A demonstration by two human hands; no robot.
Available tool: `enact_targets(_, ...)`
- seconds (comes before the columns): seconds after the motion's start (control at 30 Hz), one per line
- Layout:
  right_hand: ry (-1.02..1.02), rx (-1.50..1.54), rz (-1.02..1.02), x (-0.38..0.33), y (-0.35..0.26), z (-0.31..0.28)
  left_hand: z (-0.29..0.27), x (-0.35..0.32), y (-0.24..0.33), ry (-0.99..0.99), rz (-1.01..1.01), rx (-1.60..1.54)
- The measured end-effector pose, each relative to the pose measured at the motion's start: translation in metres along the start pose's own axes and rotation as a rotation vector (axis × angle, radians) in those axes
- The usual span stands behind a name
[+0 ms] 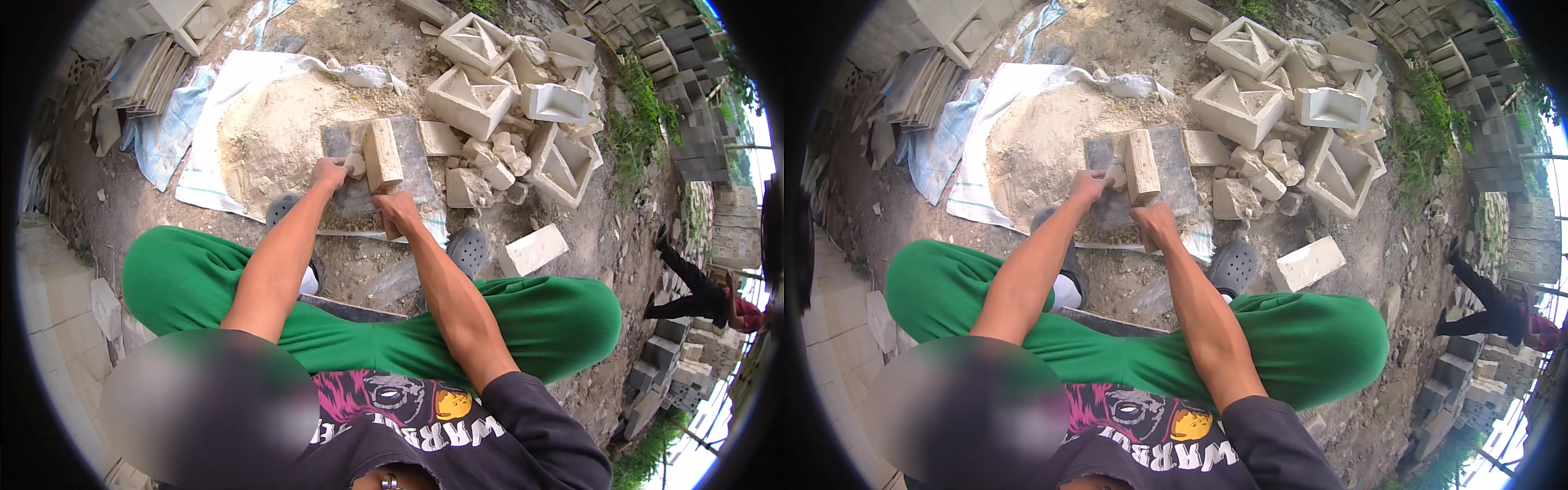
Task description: The person sits cross-legged on the ground and uses a wooden mallet to repeatedly strike a small rectangular stone block placed on a flat stone slab. The person occasionally repositions the block and continues striking it to shape or break it.
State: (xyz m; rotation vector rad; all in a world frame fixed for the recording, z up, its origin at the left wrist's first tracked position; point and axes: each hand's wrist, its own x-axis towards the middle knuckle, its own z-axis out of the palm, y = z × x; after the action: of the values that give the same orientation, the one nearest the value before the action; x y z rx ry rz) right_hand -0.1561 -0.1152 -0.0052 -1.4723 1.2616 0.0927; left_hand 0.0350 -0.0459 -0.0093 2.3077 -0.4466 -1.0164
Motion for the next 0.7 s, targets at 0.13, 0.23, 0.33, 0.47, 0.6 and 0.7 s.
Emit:
enact_targets(0.13,0.034,0.062,-0.012,-0.021,-0.043,-0.019,-0.004,0.001,-0.01,0.005,0.001,-0.042)
enact_targets(0.23,0.133,0.134,-0.158,-0.035,-0.069,-0.028,0.004,0.006,-0.021,-0.012,0.019,-0.074)
enact_targets(0.33,0.118,0.151,-0.233,-0.046,-0.085,-0.016,0.006,0.026,-0.055,0.027,0.06,-0.111)
enact_targets(0.47,0.116,-0.17,-0.075,-0.03,-0.028,0.002,0.005,0.015,-0.007,-0.012,0.007,0.004)
enact_targets(0.6,0.017,0.103,0.083,-0.019,-0.034,-0.001,-0.002,0.007,-0.014,-0.001,-0.011,0.018)
enact_targets(0.7,0.079,0.098,-0.028,-0.031,-0.059,-0.022,-0.001,0.005,-0.012,-0.003,-0.021,0.026)
